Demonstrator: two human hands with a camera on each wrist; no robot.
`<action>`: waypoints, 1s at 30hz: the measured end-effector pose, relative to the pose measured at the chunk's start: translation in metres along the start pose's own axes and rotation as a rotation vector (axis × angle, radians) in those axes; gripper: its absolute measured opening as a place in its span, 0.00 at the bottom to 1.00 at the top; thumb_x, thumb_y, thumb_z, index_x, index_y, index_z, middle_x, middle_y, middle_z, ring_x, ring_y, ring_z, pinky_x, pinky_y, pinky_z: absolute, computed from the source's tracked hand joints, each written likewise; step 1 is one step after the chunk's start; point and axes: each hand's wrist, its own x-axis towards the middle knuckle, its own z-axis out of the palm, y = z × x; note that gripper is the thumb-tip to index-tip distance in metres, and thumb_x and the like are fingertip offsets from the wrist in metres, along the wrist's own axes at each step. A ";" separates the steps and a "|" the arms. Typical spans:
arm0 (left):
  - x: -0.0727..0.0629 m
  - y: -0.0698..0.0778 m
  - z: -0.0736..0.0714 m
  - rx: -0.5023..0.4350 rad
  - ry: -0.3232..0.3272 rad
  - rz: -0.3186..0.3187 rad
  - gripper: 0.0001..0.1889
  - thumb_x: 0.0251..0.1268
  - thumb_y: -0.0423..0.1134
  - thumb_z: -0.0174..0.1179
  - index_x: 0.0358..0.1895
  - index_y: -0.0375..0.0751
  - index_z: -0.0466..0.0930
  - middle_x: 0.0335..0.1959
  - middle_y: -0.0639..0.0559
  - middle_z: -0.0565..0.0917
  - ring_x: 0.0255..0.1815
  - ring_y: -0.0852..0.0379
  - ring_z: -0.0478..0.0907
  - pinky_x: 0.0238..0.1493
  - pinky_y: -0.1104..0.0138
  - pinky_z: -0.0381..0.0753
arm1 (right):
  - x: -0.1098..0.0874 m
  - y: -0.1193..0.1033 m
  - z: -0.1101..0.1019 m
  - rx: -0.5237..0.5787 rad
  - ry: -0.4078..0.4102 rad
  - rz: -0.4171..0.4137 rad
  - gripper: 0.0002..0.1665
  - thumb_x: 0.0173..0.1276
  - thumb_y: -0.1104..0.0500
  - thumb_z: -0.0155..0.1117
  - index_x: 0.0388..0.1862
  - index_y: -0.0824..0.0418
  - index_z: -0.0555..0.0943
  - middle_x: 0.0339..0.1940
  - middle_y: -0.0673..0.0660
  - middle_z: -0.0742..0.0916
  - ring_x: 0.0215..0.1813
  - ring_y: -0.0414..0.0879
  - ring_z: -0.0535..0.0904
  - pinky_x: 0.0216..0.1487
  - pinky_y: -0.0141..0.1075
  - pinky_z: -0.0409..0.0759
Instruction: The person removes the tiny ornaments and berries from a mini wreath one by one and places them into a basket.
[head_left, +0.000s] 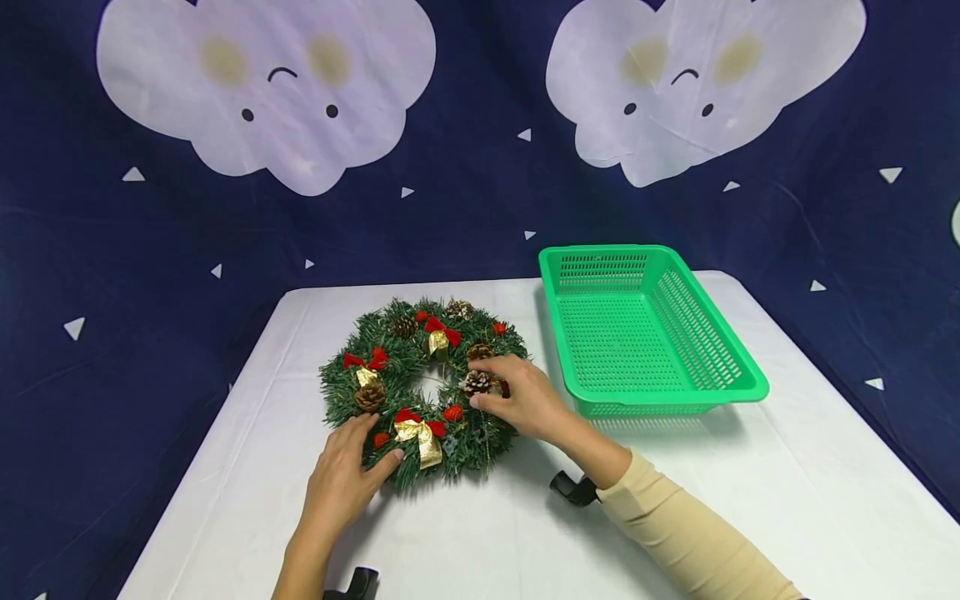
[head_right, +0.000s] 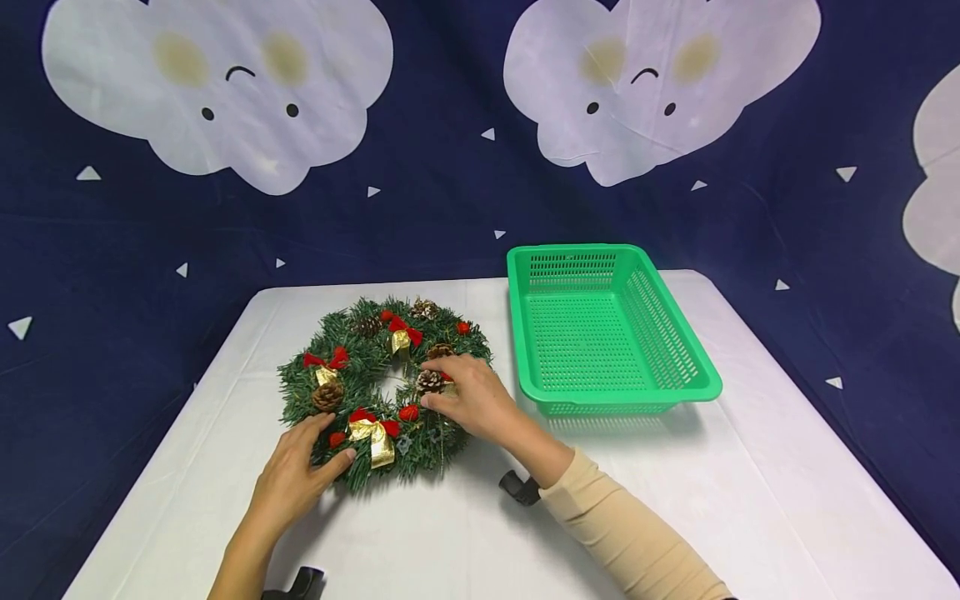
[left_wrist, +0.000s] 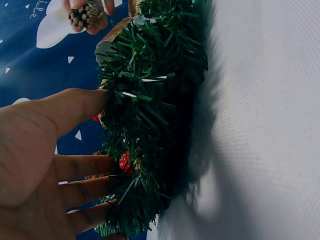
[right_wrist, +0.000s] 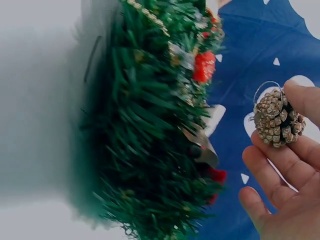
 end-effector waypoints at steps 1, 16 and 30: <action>0.000 0.000 0.000 0.001 0.000 0.000 0.37 0.60 0.55 0.61 0.69 0.40 0.63 0.70 0.37 0.63 0.72 0.37 0.57 0.66 0.39 0.62 | 0.000 0.000 -0.002 -0.001 0.005 -0.001 0.29 0.58 0.50 0.69 0.59 0.55 0.77 0.56 0.55 0.84 0.57 0.51 0.78 0.58 0.50 0.76; 0.000 0.001 -0.001 0.000 -0.014 -0.011 0.37 0.60 0.55 0.61 0.69 0.41 0.63 0.71 0.37 0.63 0.72 0.38 0.56 0.66 0.39 0.61 | 0.001 0.006 -0.019 0.032 0.015 0.045 0.30 0.60 0.52 0.68 0.61 0.56 0.75 0.60 0.57 0.81 0.64 0.55 0.74 0.63 0.52 0.73; 0.001 0.000 0.000 0.002 -0.004 0.003 0.37 0.60 0.55 0.61 0.69 0.41 0.64 0.70 0.38 0.64 0.72 0.38 0.57 0.66 0.40 0.62 | 0.003 0.018 -0.037 0.091 0.059 0.157 0.30 0.61 0.49 0.67 0.62 0.54 0.75 0.62 0.56 0.80 0.67 0.56 0.71 0.67 0.53 0.68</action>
